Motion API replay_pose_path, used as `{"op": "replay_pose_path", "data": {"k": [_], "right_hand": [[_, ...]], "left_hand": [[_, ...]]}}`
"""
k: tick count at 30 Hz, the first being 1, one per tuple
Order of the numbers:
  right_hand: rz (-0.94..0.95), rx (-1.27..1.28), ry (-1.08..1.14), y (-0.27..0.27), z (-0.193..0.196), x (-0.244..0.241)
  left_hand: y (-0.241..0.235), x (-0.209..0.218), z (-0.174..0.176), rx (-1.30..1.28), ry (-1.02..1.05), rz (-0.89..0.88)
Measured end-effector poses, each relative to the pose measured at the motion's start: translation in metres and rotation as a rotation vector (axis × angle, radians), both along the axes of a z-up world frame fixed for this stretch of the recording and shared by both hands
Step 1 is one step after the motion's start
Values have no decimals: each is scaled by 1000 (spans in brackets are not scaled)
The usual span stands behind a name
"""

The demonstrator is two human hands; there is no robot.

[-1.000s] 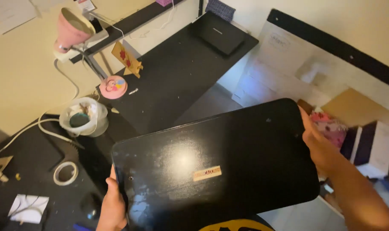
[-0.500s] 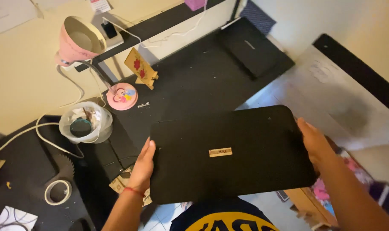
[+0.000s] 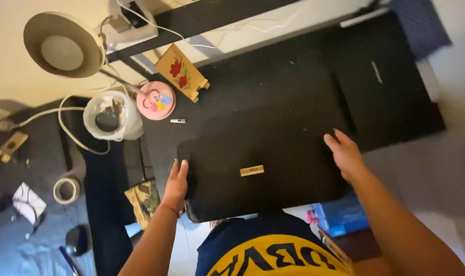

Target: Cleaning a laptop and a desk surface using a cloth and paper towel.

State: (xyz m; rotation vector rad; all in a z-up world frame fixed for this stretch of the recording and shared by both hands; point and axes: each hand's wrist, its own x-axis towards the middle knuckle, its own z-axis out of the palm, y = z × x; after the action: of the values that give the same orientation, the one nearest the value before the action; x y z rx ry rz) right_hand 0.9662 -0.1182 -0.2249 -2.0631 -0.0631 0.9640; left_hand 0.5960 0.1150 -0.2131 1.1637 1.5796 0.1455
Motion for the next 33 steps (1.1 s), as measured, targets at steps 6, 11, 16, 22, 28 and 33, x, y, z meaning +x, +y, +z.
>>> {"op": "replay_pose_path", "data": {"k": [6,11,16,22,28,33], "right_hand": [[208,-18,-18,56,-24,25],[297,-16,-60,69,-31,4],[275,72,69,91,-4,-37],[258,61,122,97,-19,-45],[212,35,131,112,-26,-54],[181,9,133,137,-25,-78]], "left_hand": [[-2,14,-8,100,101,176],[11,-32,-52,183,101,327],[21,-41,-10,232,120,403],[35,-49,-5,233,222,316],[71,-69,-46,224,301,203],[97,-87,-52,133,272,176]]}}
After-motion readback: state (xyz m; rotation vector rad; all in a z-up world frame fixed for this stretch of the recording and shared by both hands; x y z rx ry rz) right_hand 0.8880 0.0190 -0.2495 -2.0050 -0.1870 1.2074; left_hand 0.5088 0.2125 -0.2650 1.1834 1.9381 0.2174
